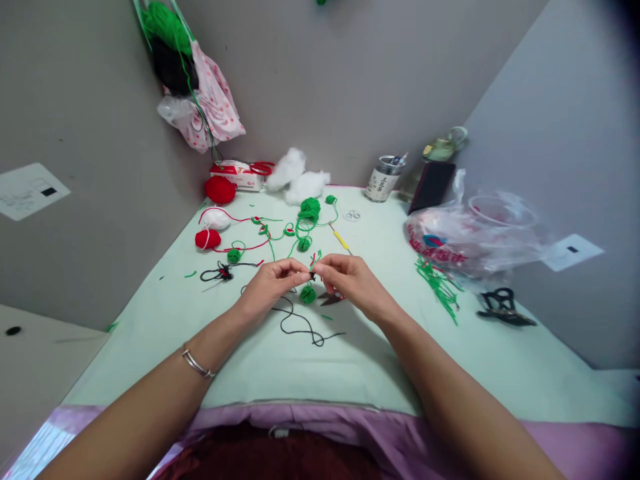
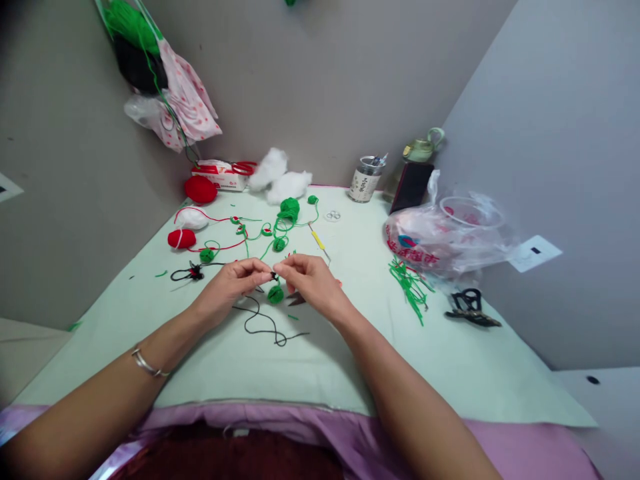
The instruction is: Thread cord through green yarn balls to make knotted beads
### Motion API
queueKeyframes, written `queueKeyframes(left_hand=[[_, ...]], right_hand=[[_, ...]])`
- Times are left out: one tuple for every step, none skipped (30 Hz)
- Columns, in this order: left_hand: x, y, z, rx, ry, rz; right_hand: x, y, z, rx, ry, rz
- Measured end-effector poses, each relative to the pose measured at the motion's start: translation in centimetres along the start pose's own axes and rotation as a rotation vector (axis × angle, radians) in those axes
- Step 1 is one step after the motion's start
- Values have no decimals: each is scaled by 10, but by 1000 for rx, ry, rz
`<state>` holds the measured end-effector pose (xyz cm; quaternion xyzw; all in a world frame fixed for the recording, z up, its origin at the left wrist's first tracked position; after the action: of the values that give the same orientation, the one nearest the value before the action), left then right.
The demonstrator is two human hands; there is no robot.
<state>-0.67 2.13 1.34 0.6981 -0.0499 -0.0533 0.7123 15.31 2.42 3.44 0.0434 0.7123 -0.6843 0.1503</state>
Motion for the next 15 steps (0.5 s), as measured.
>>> queueKeyframes(left_hand=[[0,0,0,1,-4,1],[0,0,0,2,-8,0],[0,0,0,4,-11,-3],[0,0,0,5,-11,-7],[0,-1,0,5,-13,-12],[0,-1,0,5,-14,-16],[1,-1,0,7,-16,-19],[1,-1,0,10,-17,-20],[1,-1,0,16,-16,-18],[1,0,0,22,-17,-17],[1,0,0,28,-18,-15],[1,1,0,32,-22,-14],[1,1,1,33,-25,-12],[2,2,1,29,-26,-8],[2,2,1,21,-26,-1]], right_hand=[[2,0,0,0,-10,0],[2,1,0,0,-3,-11],[2,1,0,-1,18,-30],[1,1,-1,-3,47,-49],[-1,1,-1,-7,77,-65],[-2,1,-2,-14,102,-76],[-4,1,-2,-25,125,-81],[-5,1,-3,-39,143,-82],[-5,0,-3,-52,159,-78],[-6,0,-4,-62,172,-73],[-6,0,-4,-70,182,-69],[-6,0,-4,-74,187,-67],[-6,0,-4,-73,187,-68],[-5,0,-4,-72,183,-71],[-5,1,-4,-68,176,-76]])
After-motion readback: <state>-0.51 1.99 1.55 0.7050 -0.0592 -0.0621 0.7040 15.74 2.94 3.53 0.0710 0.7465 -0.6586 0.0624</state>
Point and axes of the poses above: each hand's wrist, its own z-axis away from the middle knuckle, its own x-axis out of the palm, y = z × x, the point moved 5 cm from there along -z, towards the middle knuckle, and after that the axes turned 10 degrees about y, right-handed, at the moved point
